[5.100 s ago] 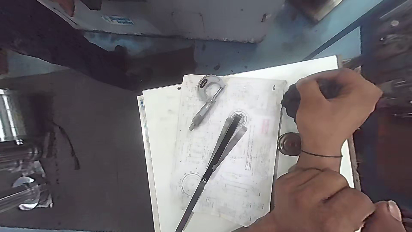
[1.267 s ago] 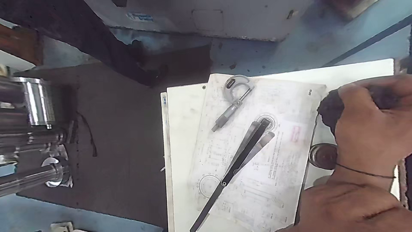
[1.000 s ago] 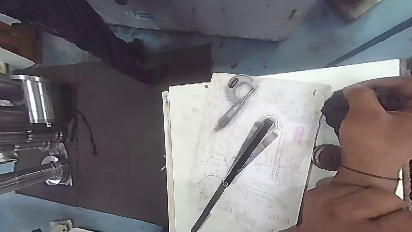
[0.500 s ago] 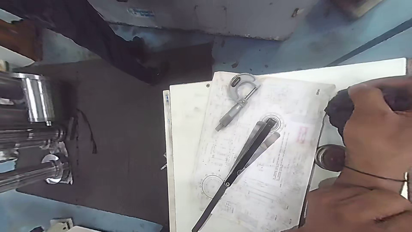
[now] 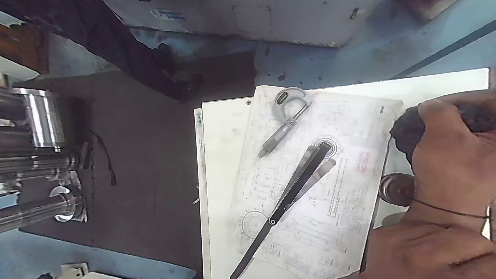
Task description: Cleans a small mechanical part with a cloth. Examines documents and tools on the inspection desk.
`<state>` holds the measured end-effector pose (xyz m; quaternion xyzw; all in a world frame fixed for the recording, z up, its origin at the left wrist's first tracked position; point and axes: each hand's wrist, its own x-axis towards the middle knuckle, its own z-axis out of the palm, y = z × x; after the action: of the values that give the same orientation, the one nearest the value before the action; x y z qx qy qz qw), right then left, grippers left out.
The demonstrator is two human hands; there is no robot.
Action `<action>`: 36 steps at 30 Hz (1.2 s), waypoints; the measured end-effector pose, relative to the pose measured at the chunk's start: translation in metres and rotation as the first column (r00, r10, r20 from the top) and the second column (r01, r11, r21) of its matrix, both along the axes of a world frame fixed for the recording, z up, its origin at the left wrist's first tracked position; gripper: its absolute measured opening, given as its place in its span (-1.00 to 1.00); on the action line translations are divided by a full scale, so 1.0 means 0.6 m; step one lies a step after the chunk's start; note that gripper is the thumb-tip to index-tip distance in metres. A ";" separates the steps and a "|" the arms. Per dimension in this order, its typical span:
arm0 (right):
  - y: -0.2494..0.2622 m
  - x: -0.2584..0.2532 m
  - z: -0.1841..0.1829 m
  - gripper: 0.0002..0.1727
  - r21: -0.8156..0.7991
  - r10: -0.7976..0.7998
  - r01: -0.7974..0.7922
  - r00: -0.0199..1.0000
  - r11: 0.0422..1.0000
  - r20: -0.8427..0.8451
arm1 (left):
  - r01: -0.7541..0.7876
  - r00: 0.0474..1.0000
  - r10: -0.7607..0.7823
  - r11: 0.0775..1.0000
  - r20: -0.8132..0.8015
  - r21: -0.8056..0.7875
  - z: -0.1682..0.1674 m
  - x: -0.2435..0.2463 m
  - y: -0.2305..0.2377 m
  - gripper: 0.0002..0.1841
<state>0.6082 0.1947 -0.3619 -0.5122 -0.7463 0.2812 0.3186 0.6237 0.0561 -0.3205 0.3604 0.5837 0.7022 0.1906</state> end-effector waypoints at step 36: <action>-0.017 -0.009 0.034 -0.71 -0.092 -0.060 0.074 0.987 0.993 0.147 | 0.045 0.996 -0.047 0.999 -0.079 -0.029 -0.008 0.010 -0.010 -0.69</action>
<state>0.6025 0.1844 -0.3413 -0.5710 -0.7349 0.2688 0.2480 0.6298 0.0500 -0.3253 0.3987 0.5921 0.6746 0.1882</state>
